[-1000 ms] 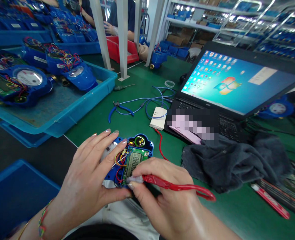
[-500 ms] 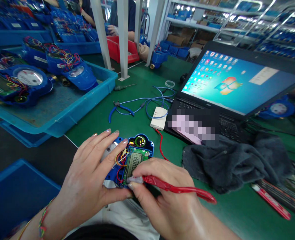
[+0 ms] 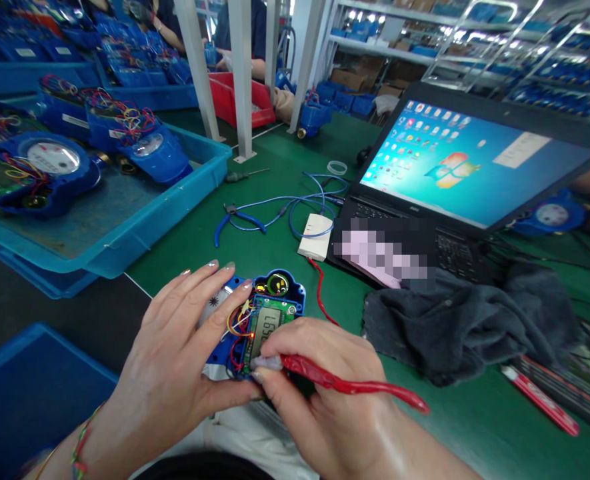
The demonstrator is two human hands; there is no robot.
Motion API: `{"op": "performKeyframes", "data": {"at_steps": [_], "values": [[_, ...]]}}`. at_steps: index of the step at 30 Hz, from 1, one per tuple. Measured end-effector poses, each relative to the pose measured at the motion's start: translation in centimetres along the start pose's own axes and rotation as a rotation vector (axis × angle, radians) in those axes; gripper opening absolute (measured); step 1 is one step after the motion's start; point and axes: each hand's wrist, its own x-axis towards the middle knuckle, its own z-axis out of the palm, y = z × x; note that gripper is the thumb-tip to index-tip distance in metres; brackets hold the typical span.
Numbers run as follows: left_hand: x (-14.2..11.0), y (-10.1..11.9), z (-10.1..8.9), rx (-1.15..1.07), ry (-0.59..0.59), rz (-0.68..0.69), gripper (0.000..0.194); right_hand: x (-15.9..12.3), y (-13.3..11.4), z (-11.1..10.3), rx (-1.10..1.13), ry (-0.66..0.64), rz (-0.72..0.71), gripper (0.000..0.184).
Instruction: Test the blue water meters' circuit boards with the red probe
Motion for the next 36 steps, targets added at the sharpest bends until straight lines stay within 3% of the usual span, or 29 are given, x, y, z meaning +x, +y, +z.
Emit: {"op": "performKeyframes", "data": {"at_steps": [21,36], "values": [[0.03,0.04,-0.15,0.020,-0.005,0.012,0.068,0.04,-0.43,0.37,-0.046,-0.010,-0.072,0.006],[0.00,-0.76,0.04,0.132,-0.001,0.111,0.068,-0.03,-0.12,0.78,-0.001,-0.035,-0.082,0.008]]}}
